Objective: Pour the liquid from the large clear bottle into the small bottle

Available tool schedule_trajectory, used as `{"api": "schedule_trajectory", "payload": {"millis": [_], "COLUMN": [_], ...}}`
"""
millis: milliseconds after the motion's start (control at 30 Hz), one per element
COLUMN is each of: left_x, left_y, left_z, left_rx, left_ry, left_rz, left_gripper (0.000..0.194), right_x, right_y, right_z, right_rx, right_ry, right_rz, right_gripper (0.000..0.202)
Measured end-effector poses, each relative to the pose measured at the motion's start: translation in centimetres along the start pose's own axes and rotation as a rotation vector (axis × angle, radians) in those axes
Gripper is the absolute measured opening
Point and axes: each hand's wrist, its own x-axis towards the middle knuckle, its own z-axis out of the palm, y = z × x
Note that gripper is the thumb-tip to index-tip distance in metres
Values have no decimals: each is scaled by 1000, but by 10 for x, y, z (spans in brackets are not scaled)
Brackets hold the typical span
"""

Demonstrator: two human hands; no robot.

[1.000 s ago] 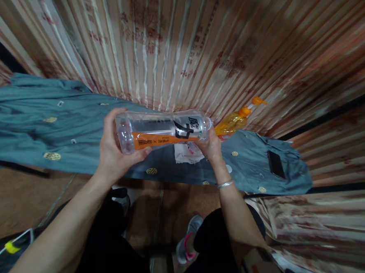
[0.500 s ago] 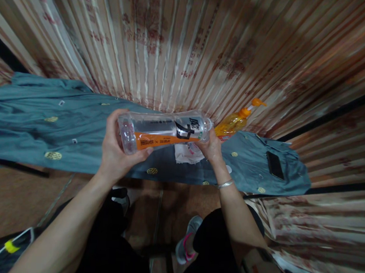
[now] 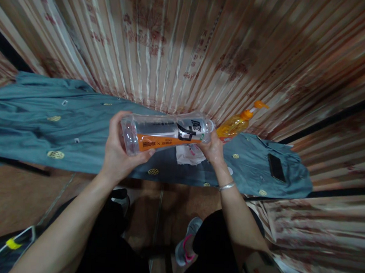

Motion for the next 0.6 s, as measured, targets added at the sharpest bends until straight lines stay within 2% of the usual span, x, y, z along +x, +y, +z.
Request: {"api": "schedule_trajectory", "payload": {"millis": [133,500,600], "left_x": [0,-3,-4], "left_y": [1,3,3], "left_z": [-1,0,-1], "left_rx": [3,-70,-54], "left_ry": [-8,-16,-31], "left_rz": [-14,-61,-94], "left_gripper": [87,84,84], "right_x": [-1,-3,-3], "right_y": [1,4,3], "right_z": [1,5,5], "right_rx": [4,4,7], "right_ry": [1,38,31], "right_rz": [4,-8,-15], "right_gripper": [67,55,58]}}
